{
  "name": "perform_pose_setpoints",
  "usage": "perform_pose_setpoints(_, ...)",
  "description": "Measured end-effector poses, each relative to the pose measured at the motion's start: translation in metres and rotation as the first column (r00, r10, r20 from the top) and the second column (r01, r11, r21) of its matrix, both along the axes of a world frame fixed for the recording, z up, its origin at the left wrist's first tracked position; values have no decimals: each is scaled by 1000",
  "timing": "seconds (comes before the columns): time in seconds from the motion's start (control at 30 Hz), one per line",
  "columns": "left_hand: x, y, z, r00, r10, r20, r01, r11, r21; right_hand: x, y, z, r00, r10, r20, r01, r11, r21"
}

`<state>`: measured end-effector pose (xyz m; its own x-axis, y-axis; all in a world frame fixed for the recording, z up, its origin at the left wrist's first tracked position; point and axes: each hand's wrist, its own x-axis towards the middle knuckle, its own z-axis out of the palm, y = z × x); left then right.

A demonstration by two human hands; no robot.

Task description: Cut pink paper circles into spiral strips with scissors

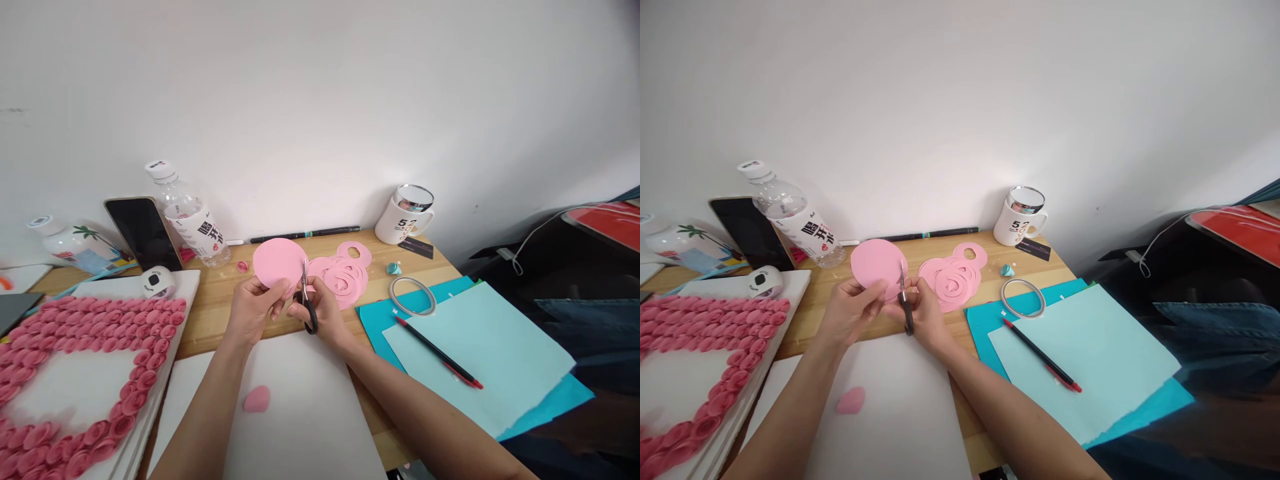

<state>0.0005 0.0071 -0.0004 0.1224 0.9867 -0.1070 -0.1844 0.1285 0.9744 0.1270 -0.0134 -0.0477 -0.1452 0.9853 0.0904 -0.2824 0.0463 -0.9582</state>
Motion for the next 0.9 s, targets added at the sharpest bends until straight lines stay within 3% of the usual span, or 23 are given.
perform_pose_setpoints(0.2, 0, 0, 3, 1000, 24, 12, -24, 999, 21, -1, -1, -1, 999, -7, 52, 9, 999, -35)
perform_pose_setpoints(0.43, 2, -2, 4, 1000, 30, -11, -30, 999, -17, -4, -3, 0, 998, 55, 1, -55, 998, -34)
perform_pose_setpoints(0.67, 0, 0, 2, 994, 21, -104, -25, 999, -42, -1, 2, 3, 1000, -13, -1, 13, 1000, 26)
perform_pose_setpoints(0.9, -2, 0, 1, 995, 21, -95, -25, 999, -47, 0, 1, 2, 1000, 6, 2, -6, 999, 36)
